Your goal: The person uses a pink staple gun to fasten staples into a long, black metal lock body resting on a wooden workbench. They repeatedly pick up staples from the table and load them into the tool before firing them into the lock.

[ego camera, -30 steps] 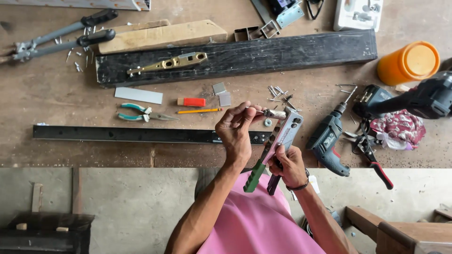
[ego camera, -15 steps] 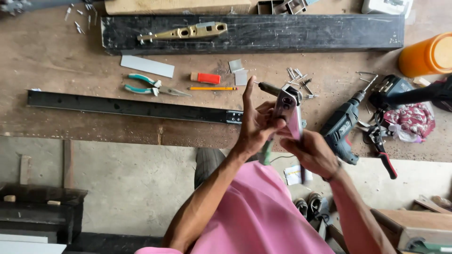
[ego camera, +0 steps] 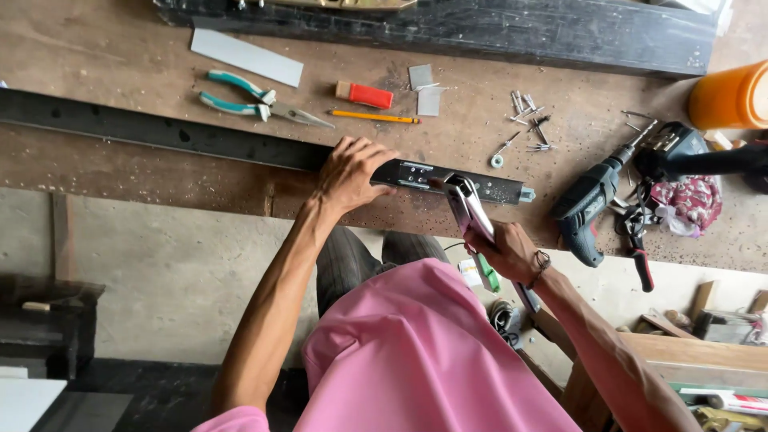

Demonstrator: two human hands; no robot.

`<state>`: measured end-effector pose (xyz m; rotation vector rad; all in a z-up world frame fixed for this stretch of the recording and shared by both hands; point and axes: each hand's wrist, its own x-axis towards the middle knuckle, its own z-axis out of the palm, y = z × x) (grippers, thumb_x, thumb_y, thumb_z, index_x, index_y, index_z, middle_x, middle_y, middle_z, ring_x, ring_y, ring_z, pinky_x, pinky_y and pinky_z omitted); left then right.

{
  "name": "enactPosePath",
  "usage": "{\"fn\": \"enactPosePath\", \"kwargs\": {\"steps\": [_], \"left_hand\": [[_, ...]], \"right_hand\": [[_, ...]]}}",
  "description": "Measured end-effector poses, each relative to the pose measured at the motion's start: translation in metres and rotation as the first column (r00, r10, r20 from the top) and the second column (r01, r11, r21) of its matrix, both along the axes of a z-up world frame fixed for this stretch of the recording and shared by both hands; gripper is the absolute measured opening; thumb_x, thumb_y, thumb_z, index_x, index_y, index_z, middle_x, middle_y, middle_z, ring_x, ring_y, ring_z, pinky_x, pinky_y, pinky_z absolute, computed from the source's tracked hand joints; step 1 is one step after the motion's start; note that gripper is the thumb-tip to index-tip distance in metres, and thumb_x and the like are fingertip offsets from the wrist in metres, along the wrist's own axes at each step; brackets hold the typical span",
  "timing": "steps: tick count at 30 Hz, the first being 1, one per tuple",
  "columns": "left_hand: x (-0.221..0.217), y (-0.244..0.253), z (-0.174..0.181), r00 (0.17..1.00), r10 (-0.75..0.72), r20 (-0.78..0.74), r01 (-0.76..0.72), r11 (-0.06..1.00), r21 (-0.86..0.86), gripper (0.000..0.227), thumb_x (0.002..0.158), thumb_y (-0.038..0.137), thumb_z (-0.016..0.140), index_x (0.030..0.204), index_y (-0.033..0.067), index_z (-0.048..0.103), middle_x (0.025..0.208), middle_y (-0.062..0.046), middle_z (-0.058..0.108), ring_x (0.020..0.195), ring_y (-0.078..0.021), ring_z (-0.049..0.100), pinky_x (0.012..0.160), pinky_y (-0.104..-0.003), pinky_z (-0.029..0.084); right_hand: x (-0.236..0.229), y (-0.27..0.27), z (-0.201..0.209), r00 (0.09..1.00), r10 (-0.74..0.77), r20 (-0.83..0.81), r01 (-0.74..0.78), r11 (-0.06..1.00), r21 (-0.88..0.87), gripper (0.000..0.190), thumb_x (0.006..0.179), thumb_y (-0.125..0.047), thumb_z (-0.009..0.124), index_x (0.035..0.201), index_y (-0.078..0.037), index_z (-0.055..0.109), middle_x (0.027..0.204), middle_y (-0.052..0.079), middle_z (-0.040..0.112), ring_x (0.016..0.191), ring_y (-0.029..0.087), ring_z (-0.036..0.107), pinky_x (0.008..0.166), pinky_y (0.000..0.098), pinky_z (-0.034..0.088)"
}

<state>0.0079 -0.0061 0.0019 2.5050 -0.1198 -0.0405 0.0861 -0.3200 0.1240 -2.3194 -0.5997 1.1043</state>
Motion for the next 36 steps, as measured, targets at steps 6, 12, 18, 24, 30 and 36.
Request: {"fn": "enactPosePath", "kwargs": {"steps": [6,12,18,24,30,36], "left_hand": [[-0.001,0.003,0.001,0.997,0.056,0.062,-0.053,0.997,-0.049,0.060,0.083,0.069,0.075,0.124,0.0255,0.070,0.110,-0.003,0.076,0.103,-0.0211,0.067,0.097,-0.041,0.044],[0.018,0.018,0.027,0.999,-0.046,-0.009,0.045,0.996,-0.076,0.052,0.080,0.065,0.082,0.102,0.0183,0.076,0.086,-0.007,0.078,0.087,-0.0238,0.071,0.083,-0.039,0.051],[0.021,0.022,0.020,0.999,-0.038,0.002,0.038,0.994,-0.101,0.046,0.078,0.059,0.086,0.099,0.0202,0.076,0.083,-0.005,0.078,0.085,-0.0217,0.070,0.078,-0.037,0.051],[0.019,0.024,0.017,0.999,-0.046,-0.004,0.046,0.995,-0.086,0.048,0.070,0.044,0.092,0.107,0.0186,0.075,0.090,-0.005,0.078,0.090,-0.0225,0.068,0.084,-0.039,0.053],[0.016,0.021,0.008,0.999,-0.039,-0.024,0.037,0.995,-0.089,0.046,0.070,0.044,0.092,0.105,0.0186,0.074,0.089,-0.005,0.078,0.092,-0.0219,0.068,0.086,-0.040,0.054],[0.015,0.022,0.000,0.999,-0.051,-0.013,0.050,0.995,-0.086,0.044,0.070,0.037,0.093,0.104,0.0163,0.074,0.086,-0.007,0.078,0.092,-0.0240,0.070,0.086,-0.040,0.054]], "right_hand": [[0.006,0.019,0.007,0.999,0.042,0.024,-0.040,0.996,-0.075,0.053,0.094,-0.044,0.066,0.061,-0.005,0.053,0.049,0.015,0.056,0.052,0.035,0.060,0.057,0.0432,0.050],[0.013,0.013,-0.004,0.992,0.123,0.015,-0.120,0.986,-0.120,0.045,0.094,-0.039,0.064,0.067,-0.005,0.056,0.052,0.021,0.058,0.053,0.043,0.062,0.055,0.0486,0.051],[0.035,0.014,-0.018,0.919,0.371,0.132,-0.332,0.911,-0.243,0.024,0.095,-0.027,0.066,0.090,-0.004,0.064,0.063,0.020,0.068,0.061,0.040,0.073,0.056,0.0463,0.058],[0.081,0.018,-0.020,0.834,0.551,0.023,-0.534,0.818,-0.215,0.032,0.092,-0.030,0.069,0.105,-0.001,0.063,0.085,0.022,0.072,0.079,0.045,0.074,0.063,0.0536,0.061],[0.082,0.040,-0.018,0.755,0.641,0.137,-0.572,0.747,-0.339,0.044,0.082,-0.041,0.081,0.104,-0.005,0.066,0.085,0.014,0.071,0.073,0.036,0.074,0.058,0.0484,0.062],[0.085,-0.004,-0.069,0.664,0.705,0.248,-0.551,0.686,-0.475,0.027,0.081,-0.036,0.075,0.090,-0.017,0.058,0.078,0.004,0.068,0.071,0.034,0.074,0.059,0.0476,0.060]]}}
